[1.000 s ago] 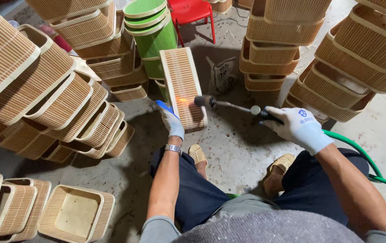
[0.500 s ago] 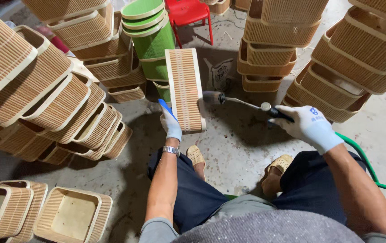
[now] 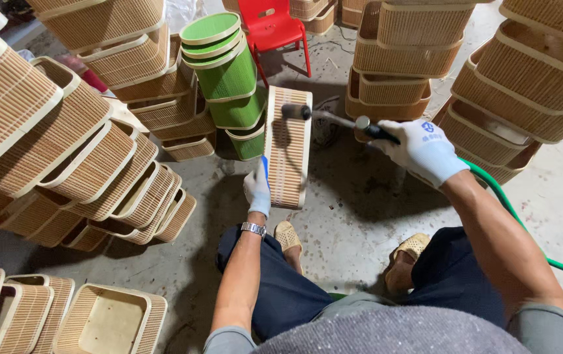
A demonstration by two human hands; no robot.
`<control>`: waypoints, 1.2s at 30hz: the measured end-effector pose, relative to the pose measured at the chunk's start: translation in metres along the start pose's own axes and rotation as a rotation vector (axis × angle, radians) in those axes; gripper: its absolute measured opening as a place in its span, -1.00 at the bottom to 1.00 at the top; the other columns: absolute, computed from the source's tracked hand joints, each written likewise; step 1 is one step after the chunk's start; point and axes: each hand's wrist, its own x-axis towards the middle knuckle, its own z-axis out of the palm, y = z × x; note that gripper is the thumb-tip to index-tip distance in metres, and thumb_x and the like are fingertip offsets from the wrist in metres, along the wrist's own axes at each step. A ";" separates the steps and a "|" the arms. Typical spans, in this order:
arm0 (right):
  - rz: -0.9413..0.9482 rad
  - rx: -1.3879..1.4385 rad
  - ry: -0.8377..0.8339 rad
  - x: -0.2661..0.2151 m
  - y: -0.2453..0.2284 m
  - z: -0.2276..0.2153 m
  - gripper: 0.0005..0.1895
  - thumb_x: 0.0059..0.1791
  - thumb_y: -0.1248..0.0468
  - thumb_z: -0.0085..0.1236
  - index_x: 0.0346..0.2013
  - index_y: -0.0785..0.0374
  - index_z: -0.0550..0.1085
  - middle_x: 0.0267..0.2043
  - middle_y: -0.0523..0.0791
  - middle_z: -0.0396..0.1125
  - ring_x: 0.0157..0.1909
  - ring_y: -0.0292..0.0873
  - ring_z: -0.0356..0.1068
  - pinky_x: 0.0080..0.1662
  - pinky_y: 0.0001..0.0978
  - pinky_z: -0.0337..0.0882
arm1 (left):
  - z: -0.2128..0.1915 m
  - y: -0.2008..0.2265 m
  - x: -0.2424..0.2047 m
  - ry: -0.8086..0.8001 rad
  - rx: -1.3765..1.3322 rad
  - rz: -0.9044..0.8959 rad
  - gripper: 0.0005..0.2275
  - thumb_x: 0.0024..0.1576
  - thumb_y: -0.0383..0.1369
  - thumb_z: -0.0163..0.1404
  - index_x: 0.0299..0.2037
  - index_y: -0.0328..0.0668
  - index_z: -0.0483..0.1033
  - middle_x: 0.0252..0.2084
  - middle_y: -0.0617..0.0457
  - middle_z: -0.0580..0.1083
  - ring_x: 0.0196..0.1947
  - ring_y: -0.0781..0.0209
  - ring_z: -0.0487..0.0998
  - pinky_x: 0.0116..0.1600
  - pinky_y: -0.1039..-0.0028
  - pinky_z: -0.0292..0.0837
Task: The person uses a blowtorch to apply heat to the interior and exterior surfaces of several bamboo baskets one by one.
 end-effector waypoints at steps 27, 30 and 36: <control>0.425 0.225 0.282 -0.027 0.075 0.014 -0.49 -0.05 -0.12 0.32 -0.10 0.25 0.60 -0.37 0.10 0.45 -0.34 0.08 0.50 -0.21 -0.13 0.43 | 0.019 0.014 -0.105 -0.183 0.635 1.054 -0.82 0.18 -0.22 0.08 -0.35 -0.11 0.44 -0.43 -0.07 0.43 -0.41 -0.12 0.48 -0.33 0.12 0.38; 0.494 0.256 0.323 -0.009 0.074 0.025 -0.43 -0.08 -0.17 0.36 -0.19 0.31 0.60 -0.40 0.10 0.44 -0.35 0.08 0.49 -0.21 -0.15 0.42 | 0.028 0.018 -0.139 -0.192 0.670 1.075 -0.77 0.15 -0.20 0.11 -0.41 -0.12 0.41 -0.47 -0.06 0.41 -0.44 -0.09 0.46 -0.37 0.13 0.35; 0.518 0.183 0.328 -0.010 0.076 0.042 -0.33 -0.21 -0.25 0.43 -0.27 0.32 0.54 -0.39 0.10 0.45 -0.30 0.15 0.49 -0.19 -0.08 0.42 | 0.037 0.006 -0.170 -0.193 0.638 1.183 -0.77 0.14 -0.23 0.10 -0.15 -0.24 0.53 -0.44 -0.02 0.41 -0.45 -0.01 0.45 -0.36 0.17 0.33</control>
